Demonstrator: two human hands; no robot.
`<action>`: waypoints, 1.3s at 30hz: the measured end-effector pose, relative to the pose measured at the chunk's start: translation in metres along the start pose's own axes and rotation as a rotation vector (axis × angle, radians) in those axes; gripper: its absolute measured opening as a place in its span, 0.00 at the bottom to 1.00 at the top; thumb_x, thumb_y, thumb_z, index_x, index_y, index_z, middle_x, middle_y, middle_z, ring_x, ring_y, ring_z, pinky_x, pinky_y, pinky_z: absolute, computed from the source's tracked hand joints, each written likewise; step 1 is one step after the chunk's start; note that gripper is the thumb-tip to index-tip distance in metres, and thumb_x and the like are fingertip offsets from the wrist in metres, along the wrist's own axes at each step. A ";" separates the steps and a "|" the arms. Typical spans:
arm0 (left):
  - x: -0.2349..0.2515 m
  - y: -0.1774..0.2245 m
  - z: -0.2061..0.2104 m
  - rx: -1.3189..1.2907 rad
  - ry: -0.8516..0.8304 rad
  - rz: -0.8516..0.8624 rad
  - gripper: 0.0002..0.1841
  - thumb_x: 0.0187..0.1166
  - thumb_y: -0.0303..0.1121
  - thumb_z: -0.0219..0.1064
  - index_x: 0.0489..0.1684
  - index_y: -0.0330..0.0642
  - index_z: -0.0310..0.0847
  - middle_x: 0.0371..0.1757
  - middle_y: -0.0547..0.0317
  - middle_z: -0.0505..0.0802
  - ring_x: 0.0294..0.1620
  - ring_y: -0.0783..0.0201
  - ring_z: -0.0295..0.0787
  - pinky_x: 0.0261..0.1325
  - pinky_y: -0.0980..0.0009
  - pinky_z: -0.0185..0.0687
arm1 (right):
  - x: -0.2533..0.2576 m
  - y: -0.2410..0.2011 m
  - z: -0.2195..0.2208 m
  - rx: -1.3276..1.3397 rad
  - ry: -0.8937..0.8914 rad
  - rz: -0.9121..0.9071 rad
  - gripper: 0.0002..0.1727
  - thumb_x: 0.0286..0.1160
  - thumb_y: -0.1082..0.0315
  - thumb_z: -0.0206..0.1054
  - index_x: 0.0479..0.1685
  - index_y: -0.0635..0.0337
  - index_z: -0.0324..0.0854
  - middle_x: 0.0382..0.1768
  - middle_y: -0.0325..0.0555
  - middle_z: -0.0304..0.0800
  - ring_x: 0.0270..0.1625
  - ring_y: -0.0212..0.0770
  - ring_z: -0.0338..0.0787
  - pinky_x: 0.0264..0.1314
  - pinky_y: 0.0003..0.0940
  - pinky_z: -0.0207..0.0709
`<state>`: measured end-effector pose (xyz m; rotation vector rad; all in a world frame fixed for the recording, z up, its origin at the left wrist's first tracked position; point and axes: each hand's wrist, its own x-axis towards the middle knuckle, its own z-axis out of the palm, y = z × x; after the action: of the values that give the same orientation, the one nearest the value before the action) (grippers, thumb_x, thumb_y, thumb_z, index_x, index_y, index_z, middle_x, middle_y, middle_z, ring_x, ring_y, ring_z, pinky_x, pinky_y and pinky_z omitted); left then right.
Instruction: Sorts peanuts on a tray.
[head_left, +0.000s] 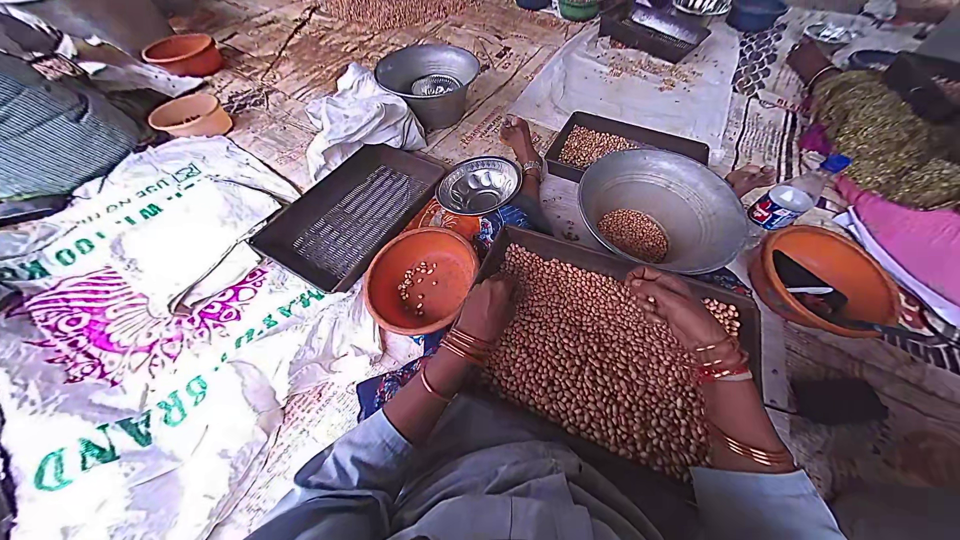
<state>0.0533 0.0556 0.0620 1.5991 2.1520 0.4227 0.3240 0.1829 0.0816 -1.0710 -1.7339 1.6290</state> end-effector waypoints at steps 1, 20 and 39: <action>0.000 0.003 0.001 0.052 -0.024 -0.032 0.13 0.86 0.31 0.61 0.58 0.37 0.90 0.60 0.38 0.92 0.62 0.37 0.90 0.66 0.39 0.81 | 0.000 -0.004 -0.006 -0.121 0.040 -0.012 0.09 0.88 0.71 0.56 0.46 0.57 0.84 0.22 0.30 0.75 0.18 0.20 0.65 0.19 0.15 0.57; 0.005 -0.001 -0.002 -0.192 -0.047 0.093 0.10 0.78 0.34 0.73 0.51 0.42 0.93 0.41 0.46 0.95 0.44 0.47 0.92 0.52 0.45 0.86 | 0.013 0.010 -0.019 -1.335 0.148 0.056 0.07 0.78 0.69 0.70 0.44 0.59 0.93 0.45 0.65 0.93 0.52 0.68 0.92 0.50 0.69 0.79; -0.028 0.021 0.022 -0.632 -0.544 0.264 0.11 0.84 0.31 0.68 0.58 0.37 0.86 0.39 0.61 0.91 0.31 0.78 0.78 0.39 0.77 0.75 | -0.012 -0.024 0.020 -1.168 -0.167 0.156 0.13 0.83 0.64 0.66 0.56 0.62 0.89 0.49 0.61 0.92 0.56 0.61 0.90 0.63 0.61 0.78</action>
<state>0.0891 0.0348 0.0576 1.4085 1.2433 0.5915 0.3094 0.1625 0.1039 -1.5809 -2.8570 0.6581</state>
